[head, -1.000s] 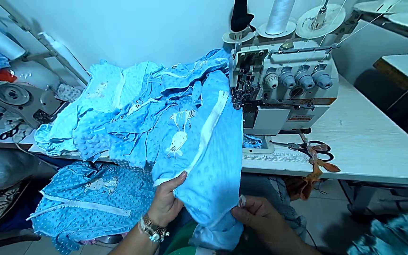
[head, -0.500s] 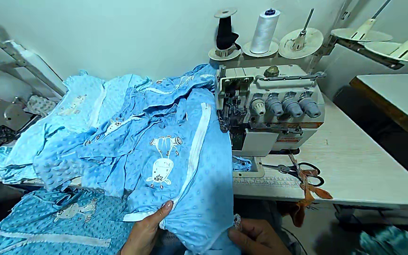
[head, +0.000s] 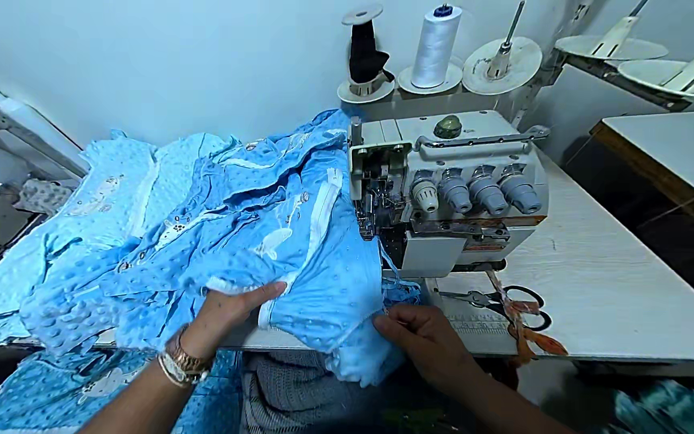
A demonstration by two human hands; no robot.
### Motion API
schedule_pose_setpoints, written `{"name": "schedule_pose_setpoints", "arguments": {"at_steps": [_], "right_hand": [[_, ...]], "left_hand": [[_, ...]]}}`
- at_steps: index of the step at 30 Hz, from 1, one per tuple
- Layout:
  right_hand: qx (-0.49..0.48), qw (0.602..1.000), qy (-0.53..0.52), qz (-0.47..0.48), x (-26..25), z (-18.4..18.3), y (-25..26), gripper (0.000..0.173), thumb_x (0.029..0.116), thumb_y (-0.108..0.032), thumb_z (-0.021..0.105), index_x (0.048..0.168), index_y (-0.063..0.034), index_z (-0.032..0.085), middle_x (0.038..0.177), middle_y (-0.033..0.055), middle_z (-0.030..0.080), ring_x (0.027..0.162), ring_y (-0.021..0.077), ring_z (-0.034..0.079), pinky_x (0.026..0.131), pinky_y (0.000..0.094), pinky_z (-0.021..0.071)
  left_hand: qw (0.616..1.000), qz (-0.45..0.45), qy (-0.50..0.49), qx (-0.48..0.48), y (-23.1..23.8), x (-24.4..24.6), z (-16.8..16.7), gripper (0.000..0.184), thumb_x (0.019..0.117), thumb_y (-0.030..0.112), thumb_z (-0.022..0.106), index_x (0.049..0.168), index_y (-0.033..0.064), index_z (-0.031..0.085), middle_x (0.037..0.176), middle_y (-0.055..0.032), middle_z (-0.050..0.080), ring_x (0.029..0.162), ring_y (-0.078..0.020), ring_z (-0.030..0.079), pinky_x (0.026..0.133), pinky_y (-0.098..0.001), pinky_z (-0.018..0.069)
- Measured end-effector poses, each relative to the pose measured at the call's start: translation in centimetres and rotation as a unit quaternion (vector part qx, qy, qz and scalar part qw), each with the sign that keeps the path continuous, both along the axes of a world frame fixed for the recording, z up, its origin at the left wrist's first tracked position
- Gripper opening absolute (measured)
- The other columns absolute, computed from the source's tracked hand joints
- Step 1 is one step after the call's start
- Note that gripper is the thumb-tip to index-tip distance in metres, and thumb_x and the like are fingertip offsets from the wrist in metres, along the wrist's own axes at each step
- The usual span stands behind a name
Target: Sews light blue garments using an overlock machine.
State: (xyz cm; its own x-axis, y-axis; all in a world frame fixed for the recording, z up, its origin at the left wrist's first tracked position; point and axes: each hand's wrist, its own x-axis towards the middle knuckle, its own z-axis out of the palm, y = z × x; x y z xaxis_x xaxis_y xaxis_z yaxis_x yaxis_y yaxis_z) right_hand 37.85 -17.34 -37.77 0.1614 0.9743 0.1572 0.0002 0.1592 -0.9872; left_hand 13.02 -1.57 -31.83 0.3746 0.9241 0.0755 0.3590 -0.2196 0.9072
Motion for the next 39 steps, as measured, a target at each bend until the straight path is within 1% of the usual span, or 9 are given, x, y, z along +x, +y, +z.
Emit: {"name": "schedule_pose_setpoints", "arguments": {"at_steps": [6,11,16,19,21,24,29,35,39], "right_hand": [[-0.005,0.999,-0.007,-0.047,0.7,1.1,2.7,0.029,0.0986,-0.023,0.065,0.071,-0.0142,0.065,0.058,-0.0062,0.056,0.050,-0.0006,0.050,0.049,0.0163,0.0412],[-0.001,0.988,-0.054,-0.143,0.3,2.3,3.8,0.037,0.0977,-0.023,0.066,0.062,-0.0148,0.058,0.051,-0.0050,0.048,0.044,0.0026,0.042,0.044,0.0190,0.0349],[-0.043,0.984,-0.044,-0.170,0.0,3.0,3.7,0.040,0.0980,-0.017,0.067,0.060,-0.0121,0.057,0.050,-0.0022,0.049,0.044,0.0048,0.043,0.044,0.0203,0.0346],[-0.068,0.986,-0.029,-0.149,0.0,3.3,3.3,0.038,0.1002,-0.017,0.065,0.064,-0.0093,0.060,0.052,0.0010,0.051,0.043,0.0063,0.044,0.042,0.0203,0.0343],[-0.094,0.987,-0.027,-0.124,-0.1,3.8,2.9,0.034,0.1015,-0.017,0.063,0.068,-0.0088,0.062,0.056,0.0013,0.054,0.045,0.0061,0.046,0.043,0.0198,0.0357],[-0.116,0.987,-0.016,-0.107,-0.6,4.5,2.7,0.018,0.0974,-0.006,0.066,0.080,-0.0066,0.070,0.061,0.0013,0.062,0.048,0.0053,0.051,0.044,0.0188,0.0395],[-0.148,0.980,-0.048,-0.123,-1.0,4.3,2.4,0.014,0.0867,0.008,0.066,0.081,-0.0040,0.063,0.064,0.0041,0.063,0.050,0.0093,0.057,0.046,0.0233,0.0474],[-0.219,0.965,0.008,-0.146,-0.8,5.5,2.1,0.015,0.0973,0.014,0.050,0.097,0.0029,0.061,0.085,0.0110,0.064,0.064,0.0146,0.066,0.055,0.0282,0.0574],[-0.170,0.971,0.038,-0.165,-1.5,5.6,1.9,0.026,0.0886,0.007,0.058,0.114,0.0006,0.056,0.098,0.0133,0.063,0.074,0.0202,0.069,0.058,0.0354,0.0604]], "left_hand": [[0.955,-0.028,0.293,0.042,6.0,3.9,6.2,0.047,0.0937,0.039,0.075,0.112,-0.0046,0.073,0.113,-0.0278,0.070,0.115,-0.0474,0.061,0.098,-0.0731,0.0401],[0.892,-0.131,0.377,0.213,11.2,8.4,8.2,0.052,0.0952,0.043,0.071,0.111,-0.0062,0.072,0.118,-0.0295,0.068,0.120,-0.0480,0.061,0.102,-0.0704,0.0405],[0.847,-0.058,0.526,0.050,10.9,10.5,12.4,0.069,0.0928,0.059,0.067,0.095,-0.0099,0.071,0.099,-0.0285,0.069,0.101,-0.0445,0.066,0.092,-0.0680,0.0453],[0.857,0.028,0.511,0.062,9.0,6.9,14.0,0.067,0.0893,0.067,0.066,0.080,0.0005,0.072,0.074,-0.0167,0.069,0.073,-0.0353,0.067,0.073,-0.0622,0.0513],[0.867,0.080,0.448,0.202,4.1,4.4,14.3,0.062,0.0944,0.060,0.065,0.078,0.0003,0.066,0.073,-0.0223,0.063,0.074,-0.0454,0.063,0.065,-0.0685,0.0461],[0.896,-0.014,0.261,0.358,-3.3,5.0,10.4,0.028,0.0964,0.028,0.069,0.096,0.0004,0.072,0.089,-0.0169,0.070,0.083,-0.0346,0.070,0.072,-0.0563,0.0568],[0.915,-0.168,0.221,0.293,-4.9,9.7,3.9,0.043,0.0762,0.027,0.089,0.106,0.0024,0.070,0.102,-0.0144,0.064,0.098,-0.0322,0.063,0.078,-0.0471,0.0554],[0.906,-0.240,0.254,0.239,-3.7,8.9,5.9,0.024,0.0857,0.015,0.082,0.097,-0.0041,0.075,0.102,-0.0197,0.065,0.100,-0.0373,0.061,0.084,-0.0510,0.0501],[0.934,-0.257,0.200,0.148,-2.6,8.3,6.7,0.015,0.0888,0.011,0.078,0.084,-0.0005,0.070,0.091,-0.0121,0.066,0.085,-0.0240,0.063,0.074,-0.0438,0.0507]]}}
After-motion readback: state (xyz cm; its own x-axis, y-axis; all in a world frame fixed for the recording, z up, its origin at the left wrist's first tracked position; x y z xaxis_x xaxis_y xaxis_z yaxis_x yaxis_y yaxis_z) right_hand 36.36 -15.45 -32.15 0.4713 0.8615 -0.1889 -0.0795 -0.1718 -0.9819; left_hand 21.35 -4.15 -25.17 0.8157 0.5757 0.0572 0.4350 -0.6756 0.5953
